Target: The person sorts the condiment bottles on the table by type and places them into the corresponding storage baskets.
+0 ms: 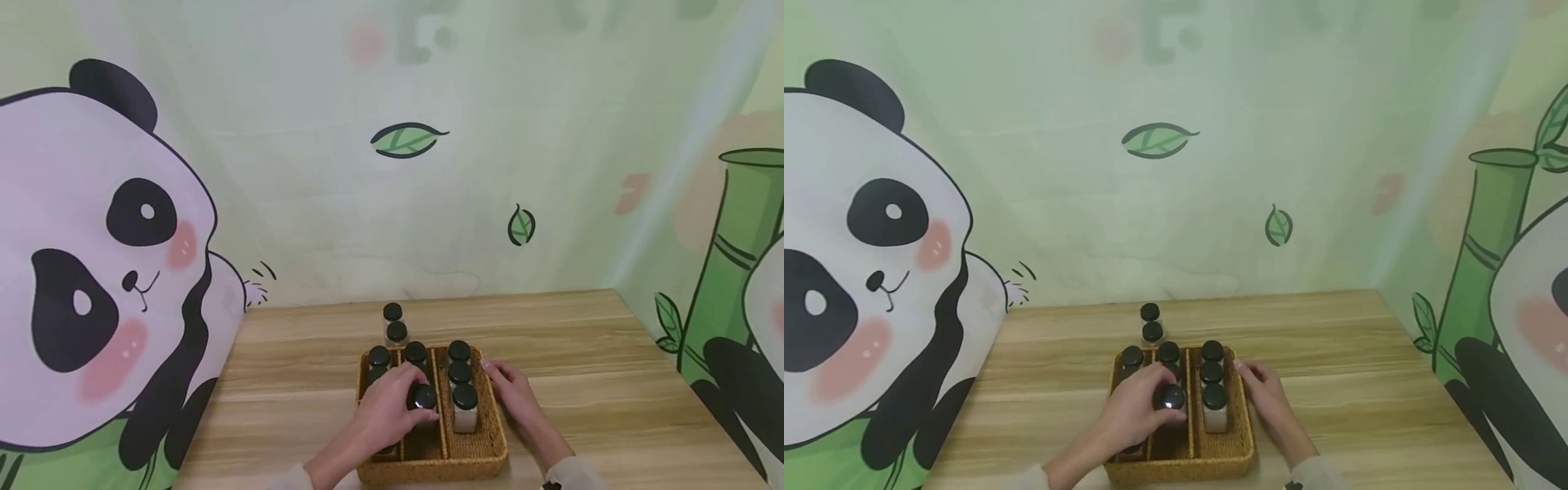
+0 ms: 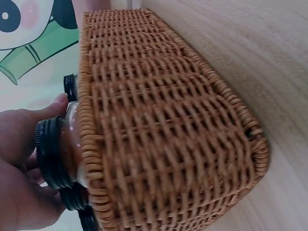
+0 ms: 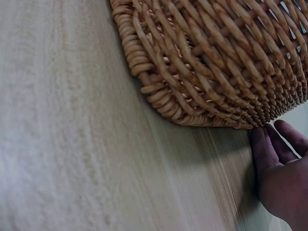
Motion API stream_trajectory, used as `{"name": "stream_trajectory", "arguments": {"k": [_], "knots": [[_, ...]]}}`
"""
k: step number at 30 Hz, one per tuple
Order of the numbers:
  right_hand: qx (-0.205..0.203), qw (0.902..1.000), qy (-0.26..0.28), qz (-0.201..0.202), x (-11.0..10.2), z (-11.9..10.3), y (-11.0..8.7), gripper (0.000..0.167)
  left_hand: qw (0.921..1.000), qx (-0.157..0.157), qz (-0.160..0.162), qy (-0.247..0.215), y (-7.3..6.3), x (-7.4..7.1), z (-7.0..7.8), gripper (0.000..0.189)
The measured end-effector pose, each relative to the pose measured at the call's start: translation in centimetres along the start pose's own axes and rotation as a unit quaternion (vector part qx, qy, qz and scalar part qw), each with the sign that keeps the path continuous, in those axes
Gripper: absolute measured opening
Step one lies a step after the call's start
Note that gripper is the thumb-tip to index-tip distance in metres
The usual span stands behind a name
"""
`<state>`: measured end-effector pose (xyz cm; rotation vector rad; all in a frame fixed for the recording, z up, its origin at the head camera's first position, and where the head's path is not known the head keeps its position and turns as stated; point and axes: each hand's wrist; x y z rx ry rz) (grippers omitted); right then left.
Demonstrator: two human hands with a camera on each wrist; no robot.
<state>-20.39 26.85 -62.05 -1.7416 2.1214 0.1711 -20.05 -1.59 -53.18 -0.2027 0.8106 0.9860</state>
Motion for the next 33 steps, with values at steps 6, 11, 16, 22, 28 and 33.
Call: {"name": "stream_trajectory", "arguments": {"k": [6, 11, 16, 22, 28, 33], "knots": [[0.004, 1.0000, -0.003, 0.002, 0.0, 0.0, 0.1, 0.070, 0.9994, 0.011, -0.012, 0.030, -0.3, 0.5, -0.3, 0.046], [0.006, 0.9999, 0.009, -0.001, 0.0, 0.0, 0.0, 0.072, 0.9988, 0.015, -0.013, 0.045, -0.5, 0.7, -0.4, 0.046], [0.008, 0.9999, 0.006, -0.001, 0.1, 0.0, 0.0, 0.072, 0.9984, 0.008, -0.006, 0.055, -0.5, 0.8, -0.7, 0.048], [0.002, 1.0000, 0.001, 0.000, 0.0, 0.1, 0.1, 0.071, 0.9979, -0.002, -0.037, 0.053, -0.1, -0.1, -0.3, 0.047], [0.004, 1.0000, 0.000, 0.003, 0.0, 0.1, 0.1, 0.068, 0.9961, -0.004, -0.085, 0.023, 0.5, -1.7, -0.1, 0.045], [0.001, 1.0000, -0.002, 0.004, 0.0, 0.1, 0.2, 0.068, 0.9934, -0.001, -0.115, 0.008, 1.0, -3.1, -0.2, 0.046]]}}
Point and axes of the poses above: each hand's wrist, its own y-axis towards the middle knuckle, its own x-axis out of the palm, z = x × y, and after that the axes turned 12 degrees about -y, right-handed
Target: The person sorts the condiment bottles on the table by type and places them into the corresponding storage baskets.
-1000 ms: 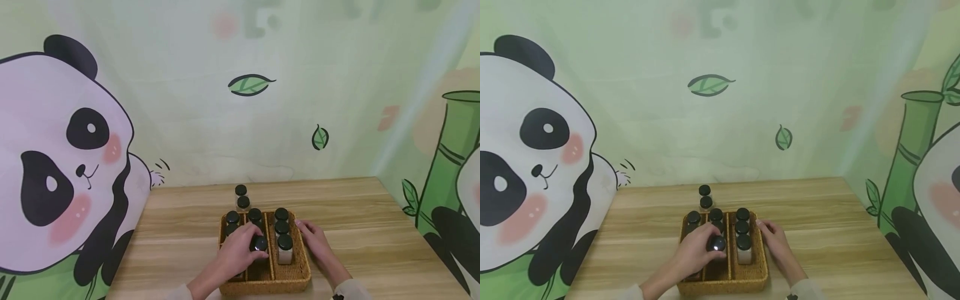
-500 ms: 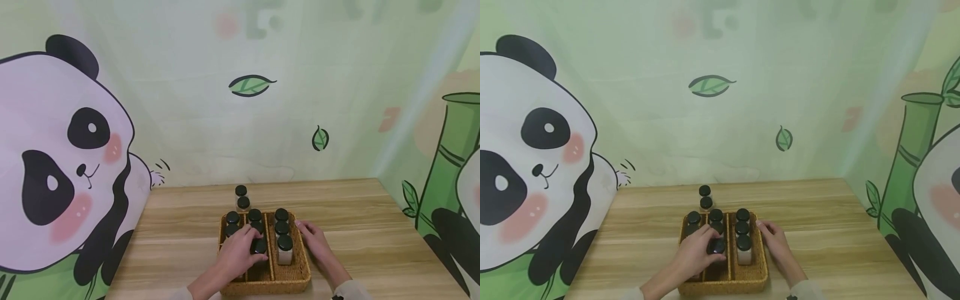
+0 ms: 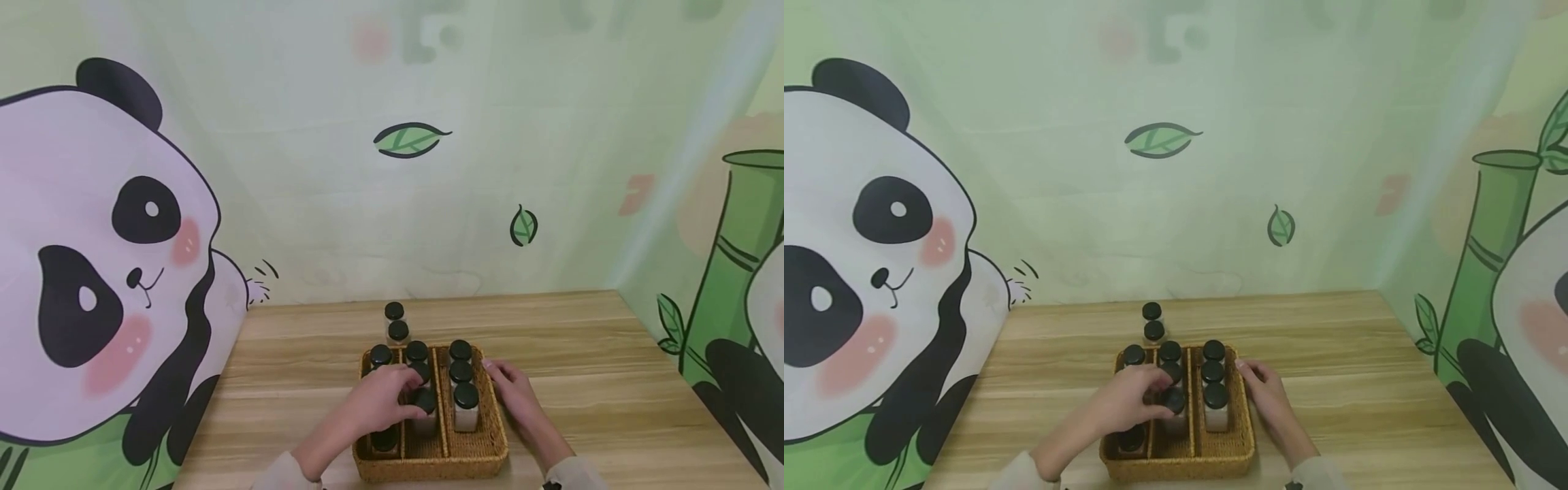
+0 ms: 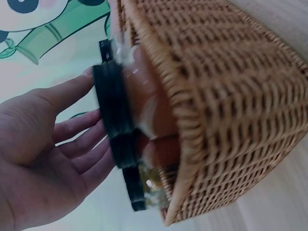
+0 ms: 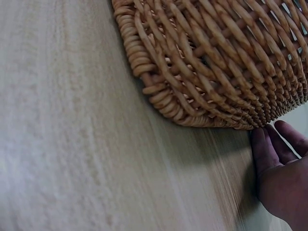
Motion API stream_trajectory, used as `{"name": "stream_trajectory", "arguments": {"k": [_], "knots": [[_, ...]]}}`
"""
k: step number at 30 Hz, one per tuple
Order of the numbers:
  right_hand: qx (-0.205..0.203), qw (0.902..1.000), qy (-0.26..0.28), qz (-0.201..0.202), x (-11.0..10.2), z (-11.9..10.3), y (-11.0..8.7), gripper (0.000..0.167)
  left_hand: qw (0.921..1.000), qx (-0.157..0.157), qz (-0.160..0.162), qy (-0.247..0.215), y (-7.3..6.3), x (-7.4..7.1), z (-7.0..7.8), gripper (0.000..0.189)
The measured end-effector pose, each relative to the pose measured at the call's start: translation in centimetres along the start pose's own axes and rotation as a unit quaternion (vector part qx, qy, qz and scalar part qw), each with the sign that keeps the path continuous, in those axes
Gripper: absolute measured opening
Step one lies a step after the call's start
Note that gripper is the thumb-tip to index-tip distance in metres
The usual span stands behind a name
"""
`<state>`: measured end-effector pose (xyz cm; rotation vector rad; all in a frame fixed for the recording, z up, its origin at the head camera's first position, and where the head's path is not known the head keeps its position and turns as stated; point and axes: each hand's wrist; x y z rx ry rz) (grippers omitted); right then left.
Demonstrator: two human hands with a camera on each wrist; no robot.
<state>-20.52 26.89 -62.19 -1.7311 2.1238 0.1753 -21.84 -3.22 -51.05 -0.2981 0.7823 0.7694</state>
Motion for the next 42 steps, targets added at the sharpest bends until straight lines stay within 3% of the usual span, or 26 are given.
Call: {"name": "stream_trajectory", "arguments": {"k": [5, 13, 21, 25, 32, 42], "knots": [[0.001, 1.0000, -0.004, 0.002, -0.1, -0.1, -0.1, 0.069, 0.9994, 0.013, 0.000, -0.031, 0.3, -1.9, -0.1, 0.044], [0.000, 1.0000, 0.000, 0.004, -0.4, -0.1, 0.0, 0.068, 0.9880, 0.017, 0.075, -0.134, 2.1, -4.3, -2.1, 0.044], [-0.002, 1.0000, 0.004, 0.001, -0.4, 0.1, 0.0, 0.070, 0.9795, -0.005, 0.158, -0.126, 4.4, -4.3, -4.8, 0.053], [-0.003, 1.0000, 0.001, 0.004, -0.4, 0.0, 0.0, 0.070, 0.9802, -0.015, 0.165, -0.109, 5.4, -3.9, -5.8, 0.055], [-0.012, 0.9999, -0.001, 0.007, -0.3, 0.1, 0.5, 0.064, 0.9860, -0.035, 0.149, -0.067, 6.8, -3.2, -7.2, 0.055], [-0.013, 0.9999, -0.003, 0.008, 0.0, 0.6, 0.8, 0.059, 0.9817, -0.079, 0.150, -0.086, 7.8, -2.9, -7.1, 0.054]]}}
Point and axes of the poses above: each hand's wrist, its own y-axis towards the middle knuckle, its own x-axis out of the palm, z = x × y, and after that the axes turned 12 degrees about -y, right-handed
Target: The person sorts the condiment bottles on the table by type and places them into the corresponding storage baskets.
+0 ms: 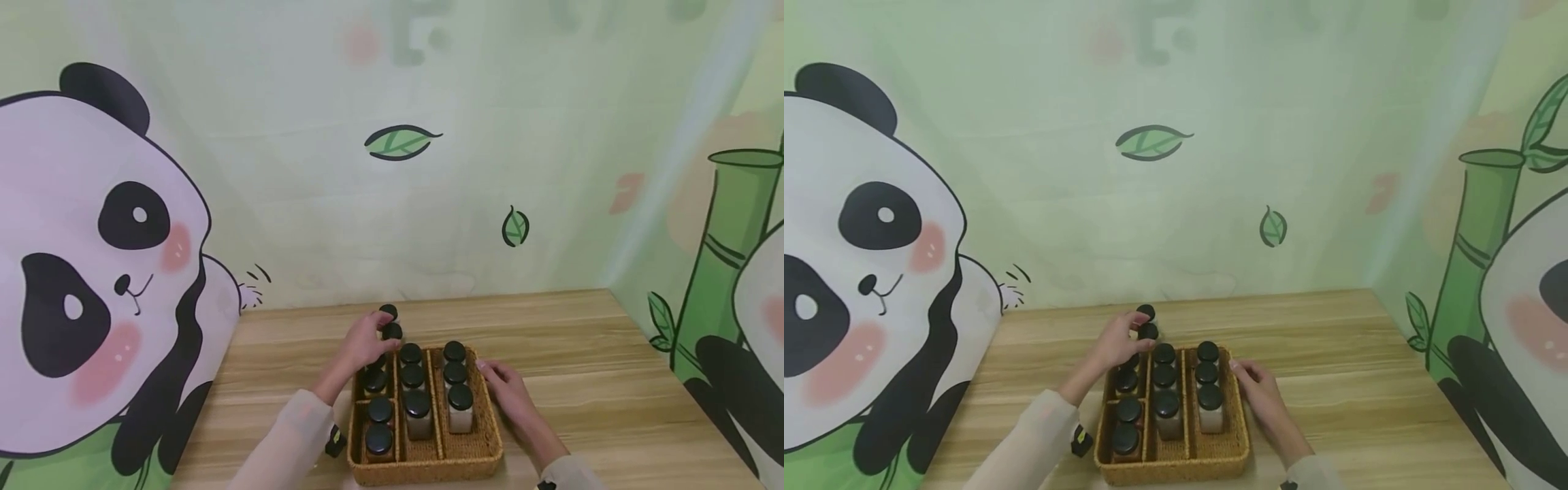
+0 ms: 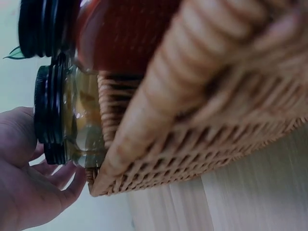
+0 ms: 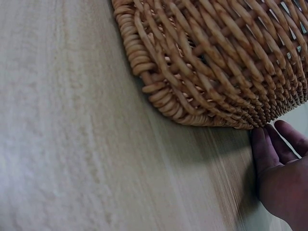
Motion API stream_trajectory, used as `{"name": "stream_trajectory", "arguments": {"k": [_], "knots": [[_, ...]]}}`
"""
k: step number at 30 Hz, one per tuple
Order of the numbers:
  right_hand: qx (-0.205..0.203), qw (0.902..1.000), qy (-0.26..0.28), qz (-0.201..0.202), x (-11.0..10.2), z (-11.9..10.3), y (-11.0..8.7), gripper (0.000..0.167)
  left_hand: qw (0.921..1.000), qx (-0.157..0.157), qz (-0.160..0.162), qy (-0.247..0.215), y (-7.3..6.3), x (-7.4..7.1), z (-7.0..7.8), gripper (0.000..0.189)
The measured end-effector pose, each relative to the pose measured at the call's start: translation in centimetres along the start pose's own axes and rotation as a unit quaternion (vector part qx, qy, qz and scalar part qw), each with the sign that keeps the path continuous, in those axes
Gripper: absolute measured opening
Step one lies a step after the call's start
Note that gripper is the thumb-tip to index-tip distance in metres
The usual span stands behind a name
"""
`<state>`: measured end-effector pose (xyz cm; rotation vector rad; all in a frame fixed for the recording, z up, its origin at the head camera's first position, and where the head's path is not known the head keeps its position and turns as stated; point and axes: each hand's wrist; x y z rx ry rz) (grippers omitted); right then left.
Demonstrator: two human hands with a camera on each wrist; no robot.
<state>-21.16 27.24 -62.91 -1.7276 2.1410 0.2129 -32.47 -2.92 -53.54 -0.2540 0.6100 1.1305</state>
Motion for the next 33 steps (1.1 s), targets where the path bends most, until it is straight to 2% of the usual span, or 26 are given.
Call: {"name": "stream_trajectory", "arguments": {"k": [5, 11, 16, 25, 29, 33], "knots": [[-0.004, 1.0000, -0.004, -0.005, 0.1, -0.4, -0.3, 0.060, 0.9999, -0.016, 0.003, 0.003, 0.0, 0.2, 0.0, 0.051], [-0.007, 1.0000, 0.002, 0.003, 0.1, -0.4, -0.5, 0.060, 0.9997, -0.016, 0.018, 0.001, 0.3, 0.3, -0.2, 0.047], [-0.008, 0.9999, 0.009, 0.003, 0.2, -0.5, -0.5, 0.058, 0.9994, -0.015, 0.029, 0.002, 0.1, 0.3, -0.3, 0.044], [0.000, 0.9998, 0.019, 0.008, 0.2, -0.6, -0.7, 0.056, 0.9985, 0.008, 0.050, -0.019, -0.1, 0.1, -0.7, 0.045], [0.002, 0.9997, 0.020, 0.011, 0.1, -0.5, -0.6, 0.053, 0.9981, 0.011, 0.055, -0.027, -0.1, -0.7, -0.4, 0.045], [0.004, 0.9997, 0.021, 0.007, 0.1, -0.3, -0.4, 0.051, 0.9963, 0.034, 0.067, -0.043, -0.1, -1.7, 0.0, 0.044]]}}
Point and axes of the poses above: each hand's wrist, its own y-axis towards the middle knuckle, its own x-axis out of the palm, z = x × y, and after that the axes turned 12 degrees about -y, right-handed
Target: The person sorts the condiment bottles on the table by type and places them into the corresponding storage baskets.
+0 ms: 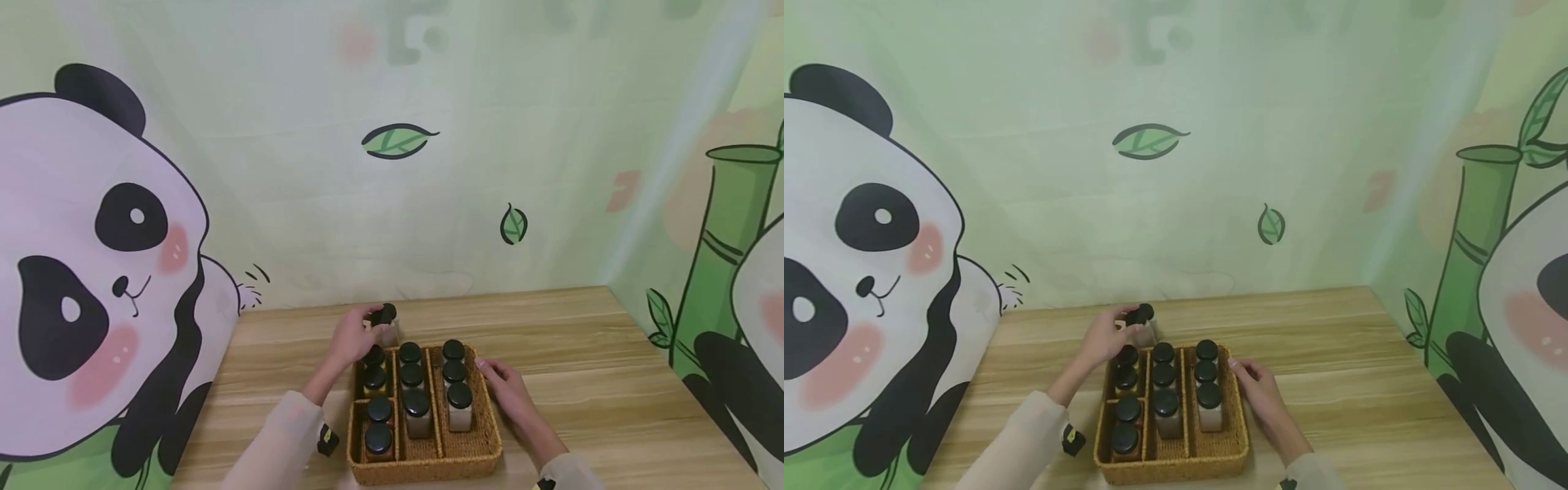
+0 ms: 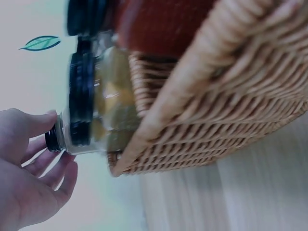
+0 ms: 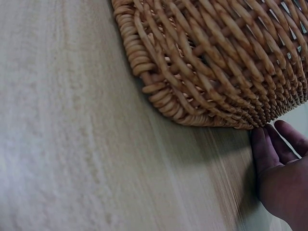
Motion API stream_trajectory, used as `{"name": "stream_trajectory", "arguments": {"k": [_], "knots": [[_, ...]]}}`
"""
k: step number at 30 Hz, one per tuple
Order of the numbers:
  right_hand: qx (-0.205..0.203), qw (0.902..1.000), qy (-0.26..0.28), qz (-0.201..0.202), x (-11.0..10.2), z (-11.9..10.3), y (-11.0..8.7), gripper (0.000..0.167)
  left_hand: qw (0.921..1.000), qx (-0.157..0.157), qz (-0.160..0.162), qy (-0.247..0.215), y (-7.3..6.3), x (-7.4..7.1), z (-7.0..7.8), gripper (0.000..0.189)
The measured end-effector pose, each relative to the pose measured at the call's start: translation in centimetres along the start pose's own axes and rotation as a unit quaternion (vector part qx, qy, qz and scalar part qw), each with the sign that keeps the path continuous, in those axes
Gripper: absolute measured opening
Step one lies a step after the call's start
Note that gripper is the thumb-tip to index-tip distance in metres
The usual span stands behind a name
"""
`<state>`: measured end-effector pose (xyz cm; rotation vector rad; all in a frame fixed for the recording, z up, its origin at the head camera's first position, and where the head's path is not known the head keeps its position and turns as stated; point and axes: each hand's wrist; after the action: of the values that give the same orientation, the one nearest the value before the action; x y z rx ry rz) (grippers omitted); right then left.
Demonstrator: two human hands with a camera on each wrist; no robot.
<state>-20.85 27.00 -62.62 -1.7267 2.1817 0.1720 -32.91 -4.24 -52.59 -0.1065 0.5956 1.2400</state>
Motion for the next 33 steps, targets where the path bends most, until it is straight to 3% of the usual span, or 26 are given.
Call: {"name": "stream_trajectory", "arguments": {"k": [11, 17, 24, 29, 33], "knots": [[0.000, 1.0000, -0.007, -0.005, -0.1, 0.4, 0.1, 0.055, 0.9980, 0.041, 0.022, -0.042, -0.3, -2.2, 2.8, 0.044], [-0.002, 1.0000, -0.008, 0.002, 0.0, 0.1, 0.0, 0.056, 0.9943, 0.102, 0.009, -0.032, -1.0, -3.5, 5.5, 0.041], [-0.005, 1.0000, -0.001, -0.001, 0.1, -0.1, 0.0, 0.053, 0.9835, 0.161, -0.076, -0.031, -4.0, -4.9, 9.1, 0.040], [0.000, 1.0000, -0.001, -0.005, -0.1, -0.2, 0.0, 0.057, 0.9748, 0.154, -0.156, -0.045, -6.1, -4.5, 10.8, 0.042], [0.002, 0.9999, -0.011, -0.011, -0.2, -0.2, -0.1, 0.062, 0.9658, 0.144, -0.214, -0.022, -7.8, -3.6, 11.0, 0.044]]}}
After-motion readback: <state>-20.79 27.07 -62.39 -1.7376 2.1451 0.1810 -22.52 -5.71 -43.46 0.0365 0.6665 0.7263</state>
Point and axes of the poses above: each hand's wrist, its own y-axis towards the middle knuckle, its own x-axis out of the palm, z = x × y, and after that the axes turned 12 degrees about -y, right-handed
